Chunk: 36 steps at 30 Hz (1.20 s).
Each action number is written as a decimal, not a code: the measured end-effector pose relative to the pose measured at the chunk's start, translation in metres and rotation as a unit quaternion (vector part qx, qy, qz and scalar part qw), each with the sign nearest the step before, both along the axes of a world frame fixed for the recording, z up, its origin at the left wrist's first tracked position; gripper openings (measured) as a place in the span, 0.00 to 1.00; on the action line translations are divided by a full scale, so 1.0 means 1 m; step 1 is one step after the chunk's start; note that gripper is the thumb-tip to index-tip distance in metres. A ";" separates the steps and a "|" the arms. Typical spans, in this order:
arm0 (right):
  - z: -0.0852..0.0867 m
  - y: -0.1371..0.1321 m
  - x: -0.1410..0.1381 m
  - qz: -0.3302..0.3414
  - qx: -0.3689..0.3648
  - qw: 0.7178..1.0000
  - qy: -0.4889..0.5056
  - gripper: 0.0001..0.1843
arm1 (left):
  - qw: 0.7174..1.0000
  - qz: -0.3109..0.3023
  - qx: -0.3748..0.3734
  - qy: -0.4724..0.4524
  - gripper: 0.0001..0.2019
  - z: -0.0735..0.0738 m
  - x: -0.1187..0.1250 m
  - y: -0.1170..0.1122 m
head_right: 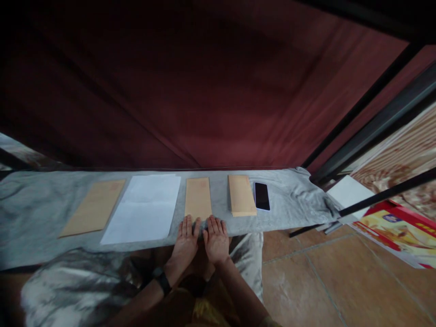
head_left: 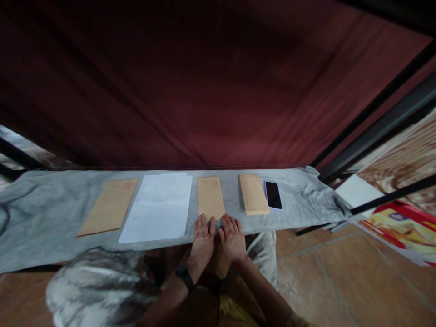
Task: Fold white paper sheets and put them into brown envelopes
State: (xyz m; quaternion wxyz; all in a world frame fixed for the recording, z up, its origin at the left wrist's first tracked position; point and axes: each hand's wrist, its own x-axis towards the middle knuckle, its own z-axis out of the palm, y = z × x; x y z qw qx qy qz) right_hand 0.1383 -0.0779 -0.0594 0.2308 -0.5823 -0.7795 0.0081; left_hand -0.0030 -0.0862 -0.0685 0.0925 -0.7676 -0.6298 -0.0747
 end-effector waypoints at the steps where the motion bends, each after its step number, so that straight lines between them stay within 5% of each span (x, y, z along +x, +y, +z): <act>1: 0.000 0.000 0.000 -0.001 0.000 1.000 0.001 0.23 | 1.000 0.001 0.005 0.003 0.32 -0.001 0.000 0.000; 16: 0.011 0.015 -0.008 0.047 -0.018 0.998 0.034 0.22 | 1.000 0.002 0.019 -0.011 0.33 -0.011 0.003 0.000; 22: 0.000 0.007 -0.020 0.073 -0.029 0.996 0.033 0.25 | 0.998 -0.006 0.036 -0.048 0.33 -0.016 -0.007 -0.004; 29: -0.001 0.003 -0.008 0.049 -0.023 0.998 0.025 0.24 | 0.973 -0.039 -0.022 -0.225 0.26 -0.007 -0.034 0.004; 36: -0.001 0.004 -0.007 0.044 -0.017 0.998 0.030 0.25 | 0.905 0.101 -0.054 -0.410 0.21 0.021 -0.040 0.048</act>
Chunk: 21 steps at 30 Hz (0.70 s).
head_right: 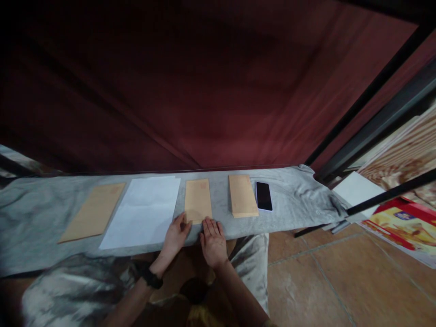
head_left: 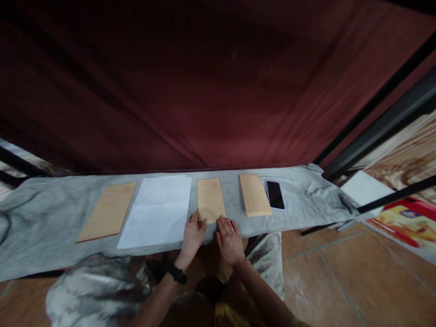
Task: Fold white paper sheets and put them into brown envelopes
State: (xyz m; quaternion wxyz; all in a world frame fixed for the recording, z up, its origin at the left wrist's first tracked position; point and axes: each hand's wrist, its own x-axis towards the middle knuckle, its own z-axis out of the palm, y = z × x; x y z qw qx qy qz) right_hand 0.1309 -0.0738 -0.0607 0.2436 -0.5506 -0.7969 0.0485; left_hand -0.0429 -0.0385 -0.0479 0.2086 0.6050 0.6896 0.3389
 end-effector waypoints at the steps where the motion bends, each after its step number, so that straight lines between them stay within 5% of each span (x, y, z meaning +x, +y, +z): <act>1: 0.000 0.000 0.000 -0.001 0.002 1.000 0.002 0.25 | 1.000 0.017 -0.015 -0.020 0.22 0.003 0.000 0.006; 8: 0.001 0.003 -0.001 0.000 0.003 1.000 0.016 0.24 | 0.940 0.098 -0.184 -0.272 0.18 0.014 0.005 0.028; 15: 0.004 0.009 0.004 0.015 -0.013 0.998 0.055 0.22 | 0.923 0.067 -0.208 -0.317 0.13 0.014 0.004 0.027; 18: 0.022 0.022 0.005 0.005 -0.050 0.992 0.116 0.19 | 0.922 0.058 -0.206 -0.322 0.15 0.014 0.002 0.028; 21: 0.058 0.028 0.002 0.007 -0.105 0.969 0.225 0.17 | 0.922 0.052 -0.211 -0.320 0.16 0.014 0.000 0.030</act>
